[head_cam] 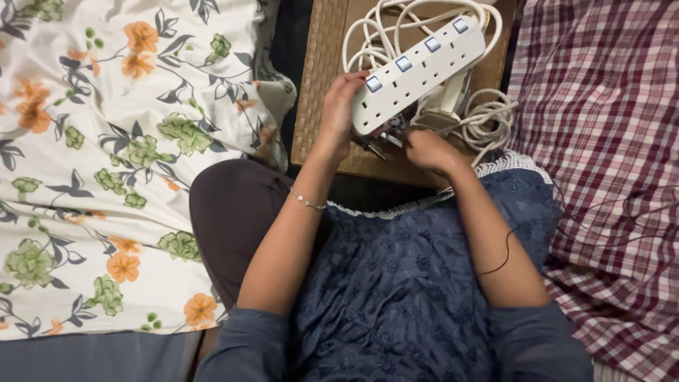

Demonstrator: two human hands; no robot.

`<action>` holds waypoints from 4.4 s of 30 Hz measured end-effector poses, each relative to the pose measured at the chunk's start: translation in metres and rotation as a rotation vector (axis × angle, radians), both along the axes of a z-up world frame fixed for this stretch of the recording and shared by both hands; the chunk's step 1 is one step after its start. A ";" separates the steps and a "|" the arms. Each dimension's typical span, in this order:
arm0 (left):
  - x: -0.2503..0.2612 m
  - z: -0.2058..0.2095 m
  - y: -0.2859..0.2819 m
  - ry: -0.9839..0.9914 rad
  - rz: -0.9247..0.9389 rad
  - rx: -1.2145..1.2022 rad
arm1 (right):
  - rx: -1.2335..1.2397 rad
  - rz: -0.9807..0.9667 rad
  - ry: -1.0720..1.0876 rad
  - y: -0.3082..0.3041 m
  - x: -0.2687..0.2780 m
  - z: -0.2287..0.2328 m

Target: The person cleans a white power strip by first using a screwdriver to remove screws from the back, then wiping the surface with a cloth, and finally scrubbing the outlets with a toothbrush. The power strip remains on a small wooden table throughout.

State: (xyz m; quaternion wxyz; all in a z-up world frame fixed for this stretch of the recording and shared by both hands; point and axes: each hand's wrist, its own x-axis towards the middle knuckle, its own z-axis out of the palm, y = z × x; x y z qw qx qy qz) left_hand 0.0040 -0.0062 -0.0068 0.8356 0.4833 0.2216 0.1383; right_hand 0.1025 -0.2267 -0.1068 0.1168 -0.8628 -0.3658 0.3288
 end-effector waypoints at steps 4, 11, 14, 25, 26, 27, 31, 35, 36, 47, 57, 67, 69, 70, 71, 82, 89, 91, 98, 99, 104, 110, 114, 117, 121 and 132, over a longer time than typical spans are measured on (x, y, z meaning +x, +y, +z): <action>-0.002 0.010 -0.002 0.101 -0.029 -0.082 | 0.291 -0.031 0.129 -0.001 0.003 0.033; -0.001 0.008 -0.003 0.012 -0.007 -0.017 | 0.253 -0.078 0.180 -0.041 0.026 0.110; -0.002 0.005 -0.002 0.060 -0.033 -0.050 | -0.003 -0.293 0.183 -0.064 0.038 0.123; -0.007 0.013 -0.001 0.112 -0.035 -0.087 | 0.731 -1.015 -0.289 -0.119 0.101 0.046; -0.006 0.015 0.000 0.108 -0.036 -0.079 | 0.691 -0.990 -0.370 -0.112 0.102 0.048; -0.003 0.017 0.000 0.105 -0.037 -0.071 | 0.666 -0.930 -0.424 -0.108 0.101 0.053; -0.007 0.014 -0.003 0.098 -0.042 -0.082 | 0.584 -0.718 -0.644 -0.101 0.082 0.071; -0.002 0.016 -0.001 0.072 -0.037 -0.060 | 0.598 -0.536 -0.698 -0.091 0.073 0.086; -0.003 0.015 -0.002 0.058 -0.030 -0.053 | 0.562 -0.582 -0.662 -0.091 0.071 0.089; -0.004 0.026 -0.002 0.150 -0.052 -0.084 | 0.203 -0.938 -0.352 -0.091 0.067 0.105; -0.008 0.038 -0.004 0.206 -0.074 -0.018 | 0.402 -0.705 -0.556 -0.093 0.071 0.089; -0.007 0.039 -0.003 0.167 -0.063 -0.053 | 0.362 -0.880 -0.719 -0.116 0.085 0.079; -0.007 0.038 -0.003 0.178 -0.057 -0.046 | 0.378 -0.899 -0.731 -0.111 0.086 0.079; -0.007 0.036 -0.003 0.174 -0.058 -0.050 | 0.398 -0.905 -0.739 -0.109 0.086 0.079; -0.007 0.034 -0.002 0.170 -0.059 -0.054 | 0.418 -0.912 -0.747 -0.107 0.085 0.080; -0.005 0.026 -0.002 0.146 -0.048 -0.050 | 0.273 -0.824 -0.965 -0.096 0.077 0.098; -0.006 0.037 -0.003 0.199 -0.071 -0.045 | 0.330 -0.844 -0.915 -0.104 0.079 0.092; -0.005 0.037 -0.002 0.189 -0.061 -0.040 | 0.367 -0.780 -0.895 -0.105 0.080 0.090; -0.003 0.023 -0.001 0.159 -0.050 -0.054 | 0.462 -0.732 -0.957 -0.103 0.082 0.079; -0.003 0.021 -0.001 0.150 -0.049 -0.059 | 0.453 -0.733 -0.950 -0.103 0.082 0.080; 0.000 0.009 -0.001 0.117 -0.033 -0.045 | 0.371 -0.696 -0.915 -0.100 0.077 0.088; -0.001 0.011 0.000 0.139 -0.041 -0.039 | 0.371 -0.751 -1.093 -0.104 0.078 0.093; -0.003 0.020 -0.001 0.168 -0.055 -0.056 | 0.391 -0.707 -0.884 -0.099 0.077 0.085; -0.005 0.027 -0.002 0.155 -0.047 -0.031 | 0.403 -0.658 -0.820 -0.090 0.076 0.079; -0.004 0.031 -0.002 0.190 -0.057 -0.037 | 0.379 -0.751 -0.899 -0.098 0.080 0.080; -0.004 0.023 -0.001 0.166 -0.048 -0.073 | 0.479 -0.575 -0.766 -0.085 0.075 0.074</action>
